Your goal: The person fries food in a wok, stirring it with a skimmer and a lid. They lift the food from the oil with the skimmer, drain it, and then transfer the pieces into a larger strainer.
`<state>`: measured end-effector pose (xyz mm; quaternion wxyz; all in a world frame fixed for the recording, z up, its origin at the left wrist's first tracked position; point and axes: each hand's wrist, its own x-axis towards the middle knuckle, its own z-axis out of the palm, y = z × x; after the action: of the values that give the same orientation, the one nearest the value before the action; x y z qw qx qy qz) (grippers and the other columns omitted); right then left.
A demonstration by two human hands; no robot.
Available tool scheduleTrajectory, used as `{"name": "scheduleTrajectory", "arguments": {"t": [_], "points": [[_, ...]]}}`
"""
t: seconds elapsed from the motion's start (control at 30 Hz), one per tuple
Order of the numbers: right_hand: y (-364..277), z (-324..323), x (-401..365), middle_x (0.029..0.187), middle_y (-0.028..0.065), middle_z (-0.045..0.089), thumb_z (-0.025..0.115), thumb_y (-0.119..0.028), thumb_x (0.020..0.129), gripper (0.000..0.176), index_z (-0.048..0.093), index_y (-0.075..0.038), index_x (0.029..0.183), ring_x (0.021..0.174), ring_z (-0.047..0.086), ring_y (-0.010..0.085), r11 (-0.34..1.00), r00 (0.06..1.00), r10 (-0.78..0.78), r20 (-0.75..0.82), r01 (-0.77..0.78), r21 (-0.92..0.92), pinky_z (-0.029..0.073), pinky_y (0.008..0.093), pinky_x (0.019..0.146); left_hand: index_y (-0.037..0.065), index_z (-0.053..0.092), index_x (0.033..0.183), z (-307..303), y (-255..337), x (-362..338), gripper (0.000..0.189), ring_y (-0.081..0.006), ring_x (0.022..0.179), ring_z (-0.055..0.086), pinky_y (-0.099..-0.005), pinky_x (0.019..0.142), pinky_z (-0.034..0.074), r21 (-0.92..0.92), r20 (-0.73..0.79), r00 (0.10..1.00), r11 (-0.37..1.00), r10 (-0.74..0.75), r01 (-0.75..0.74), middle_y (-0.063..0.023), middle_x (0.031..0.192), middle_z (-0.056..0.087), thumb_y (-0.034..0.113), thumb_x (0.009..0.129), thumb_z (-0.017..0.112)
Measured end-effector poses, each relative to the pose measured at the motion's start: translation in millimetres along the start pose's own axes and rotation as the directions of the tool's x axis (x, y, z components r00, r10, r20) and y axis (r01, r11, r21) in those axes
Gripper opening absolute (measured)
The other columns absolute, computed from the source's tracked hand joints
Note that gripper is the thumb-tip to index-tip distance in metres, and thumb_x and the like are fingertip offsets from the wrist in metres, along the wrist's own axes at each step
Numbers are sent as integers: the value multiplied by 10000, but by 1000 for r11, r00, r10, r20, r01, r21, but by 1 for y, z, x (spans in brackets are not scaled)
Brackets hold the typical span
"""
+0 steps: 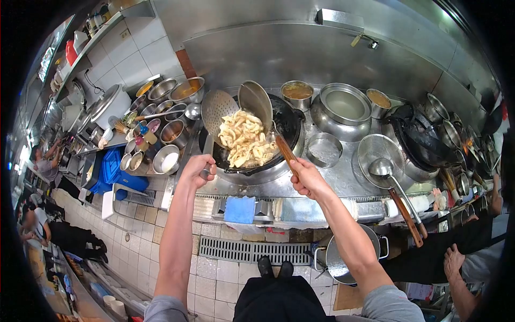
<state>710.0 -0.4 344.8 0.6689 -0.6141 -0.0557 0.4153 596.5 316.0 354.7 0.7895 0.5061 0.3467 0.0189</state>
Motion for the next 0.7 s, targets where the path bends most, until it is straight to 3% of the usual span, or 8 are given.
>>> {"name": "scheduleTrajectory", "arguments": {"t": [0.03, 0.17, 0.3, 0.37, 0.4, 0.47, 0.57, 0.7], "points": [[2, 1, -6, 624, 9, 435, 461, -294, 968, 353, 443, -178, 1301, 391, 328, 57, 999, 1000, -27, -10, 27, -24, 219, 214, 317, 27, 460, 739, 2, 3, -10, 78, -154, 431, 467, -284, 364, 328, 34, 4, 999, 998, 43, -43, -80, 585, 485, 8, 736, 535], [-2, 3, -43, 575, -19, 412, 478, -266, 957, 413, 430, -189, 1360, 373, 336, 60, 970, 981, -149, -127, 120, -209, 237, 232, 312, 21, 394, 856, 21, 17, -55, 213, -149, 430, 475, -290, 337, 328, 204, -41, 981, 963, 191, -179, -58, 592, 459, -19, 712, 546], [-5, -17, -76, 581, -20, 413, 491, -246, 950, 433, 438, -175, 1374, 386, 320, 47, 934, 971, -209, -119, 162, -319, 246, 227, 335, 70, 401, 873, 24, 19, -79, 183, -121, 431, 482, -260, 326, 326, 314, 5, 975, 925, 223, -214, -49, 609, 472, 8, 737, 508], [-10, -25, -95, 653, 30, 518, 507, -244, 942, 434, 459, -127, 1358, 478, 457, 104, 864, 964, -249, -89, 180, -471, 395, 262, 445, 67, 404, 888, 27, 18, -91, 194, -120, 429, 483, -260, 324, 330, 323, -4, 974, 922, 226, -212, -48, 610, 473, 8, 734, 507], [-7, -32, -100, 653, 30, 518, 507, -244, 942, 434, 459, -127, 1358, 478, 457, 104, 863, 964, -252, -90, 182, -471, 395, 262, 445, 65, 406, 904, 29, 18, -99, 207, -119, 427, 483, -259, 322, 334, 329, -20, 974, 921, 226, -207, -47, 612, 474, 8, 731, 506], [0, -42, -110, 783, 117, 635, 520, -228, 929, 443, 462, -70, 1339, 694, 610, 221, 676, 883, -468, -21, 343, -652, 483, 323, 676, 70, 398, 897, 30, 21, -111, 208, -119, 424, 483, -266, 313, 339, 341, -1, 974, 916, 227, -213, -38, 613, 463, 6, 735, 513], [-12, -37, -144, 933, 201, 656, 529, -212, 920, 447, 459, -25, 1320, 888, 630, 320, 612, 871, -488, -58, 294, -734, 453, 358, 835, 74, 394, 891, 32, 19, -122, 210, -118, 421, 483, -272, 301, 343, 383, 23, 968, 892, 248, -238, -28, 614, 451, 5, 738, 520], [6, -34, -139, 934, 240, 642, 541, -210, 915, 443, 472, -9, 1303, 882, 638, 326, 584, 822, -568, -43, 365, -726, 461, 354, 805, 64, 398, 910, 38, 8, -135, 218, -117, 420, 484, -268, 302, 343, 380, 58, 959, 883, 276, -277, -28, 616, 452, 5, 738, 520]]}}
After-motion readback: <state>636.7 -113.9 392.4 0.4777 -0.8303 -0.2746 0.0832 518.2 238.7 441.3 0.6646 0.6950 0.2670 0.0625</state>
